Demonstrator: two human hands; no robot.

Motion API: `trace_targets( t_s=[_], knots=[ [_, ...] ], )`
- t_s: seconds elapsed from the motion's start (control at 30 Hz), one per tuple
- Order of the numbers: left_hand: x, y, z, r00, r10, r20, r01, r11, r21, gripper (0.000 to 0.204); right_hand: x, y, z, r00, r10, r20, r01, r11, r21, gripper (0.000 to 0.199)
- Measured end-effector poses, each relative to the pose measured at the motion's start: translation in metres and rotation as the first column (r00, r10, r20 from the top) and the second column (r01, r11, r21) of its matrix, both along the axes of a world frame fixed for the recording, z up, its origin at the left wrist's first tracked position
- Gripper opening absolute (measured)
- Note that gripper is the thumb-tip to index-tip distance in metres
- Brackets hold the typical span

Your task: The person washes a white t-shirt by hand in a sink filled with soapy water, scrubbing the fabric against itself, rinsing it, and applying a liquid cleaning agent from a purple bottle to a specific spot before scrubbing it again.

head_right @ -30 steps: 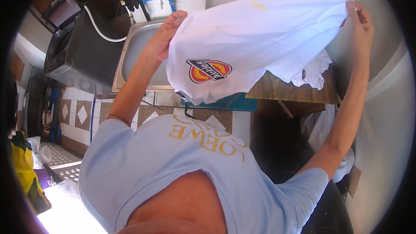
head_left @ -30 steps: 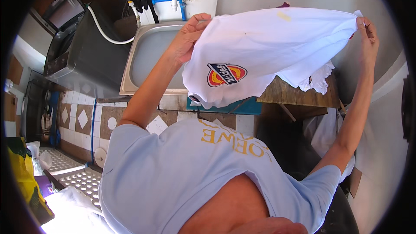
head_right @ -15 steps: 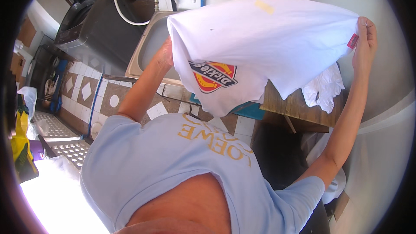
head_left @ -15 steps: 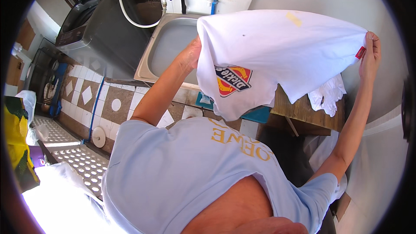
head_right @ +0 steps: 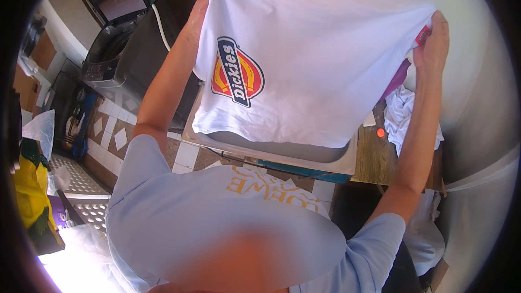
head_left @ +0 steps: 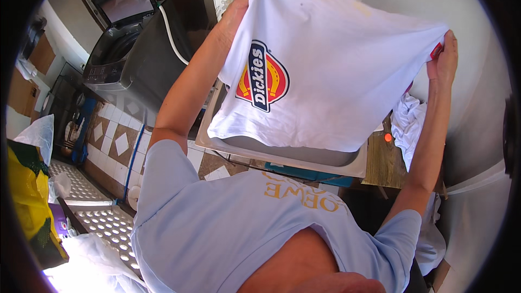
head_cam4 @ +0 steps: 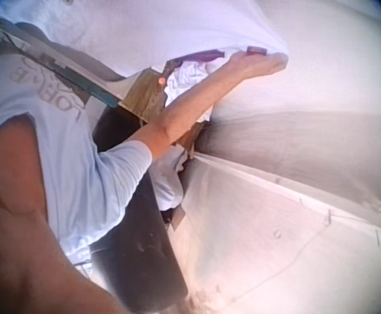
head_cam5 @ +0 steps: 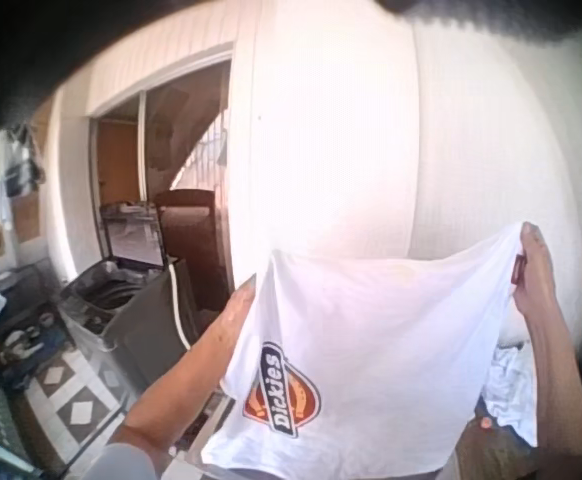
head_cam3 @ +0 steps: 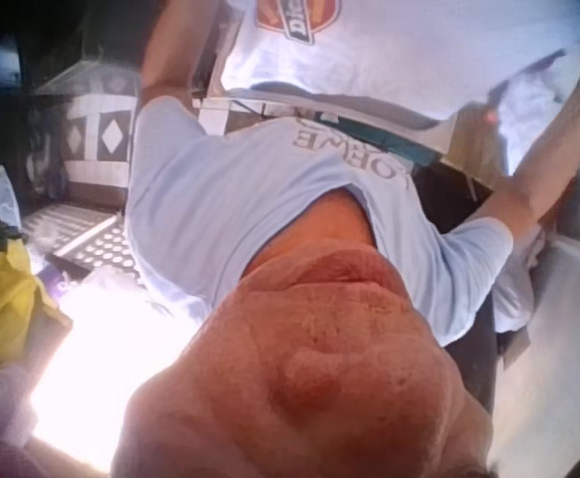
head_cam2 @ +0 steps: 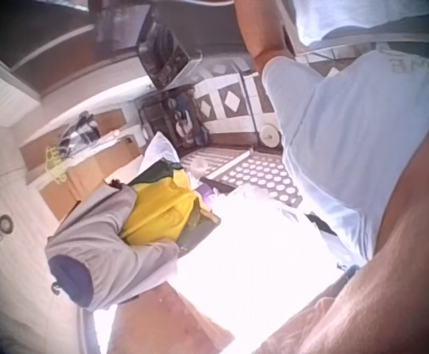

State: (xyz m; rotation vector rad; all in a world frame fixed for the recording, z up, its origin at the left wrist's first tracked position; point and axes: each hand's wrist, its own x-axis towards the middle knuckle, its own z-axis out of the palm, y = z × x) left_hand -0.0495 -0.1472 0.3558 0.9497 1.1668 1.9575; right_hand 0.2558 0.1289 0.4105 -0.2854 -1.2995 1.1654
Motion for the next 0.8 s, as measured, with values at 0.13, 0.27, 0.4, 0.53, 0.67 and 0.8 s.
trace_targets(
  t_s=[0.13, 0.27, 0.4, 0.53, 0.67, 0.8],
  knots=[
    [-0.036, 0.001, -0.042, 0.984, 0.017, 0.175, 0.003, 0.994, -0.109, 0.037, -0.039, -0.017, -0.066, 0.994, 0.067, -0.086, -0.081, 0.982, -0.168, 0.021],
    [-0.077, 0.007, -0.097, 0.924, -0.163, 0.346, 0.177, 0.984, -0.01, 0.043, -0.048, -0.019, -0.12, 0.995, 0.01, -0.096, -0.036, 0.962, -0.272, 0.021],
    [-0.075, 0.003, -0.143, 0.807, -0.179, 0.563, 0.261, 0.963, -0.067, 0.059, -0.043, -0.016, -0.179, 0.997, 0.051, -0.057, -0.064, 0.962, -0.265, 0.015],
    [-0.059, -0.003, -0.182, 0.851, -0.027, 0.524, 0.115, 0.984, -0.136, 0.077, -0.047, -0.03, -0.23, 0.998, 0.054, -0.036, -0.063, 0.94, -0.335, 0.013],
    [-0.065, 0.0, -0.195, 0.869, 0.033, 0.493, 0.047, 0.988, -0.148, 0.076, -0.055, -0.004, -0.273, 0.994, 0.11, 0.004, -0.102, 0.932, -0.347, 0.013],
    [-0.083, 0.0, -0.187, 0.971, 0.043, 0.234, -0.003, 0.986, -0.169, 0.061, -0.097, 0.01, -0.26, 0.99, 0.099, 0.1, -0.067, 0.956, -0.285, 0.019]
  ],
)
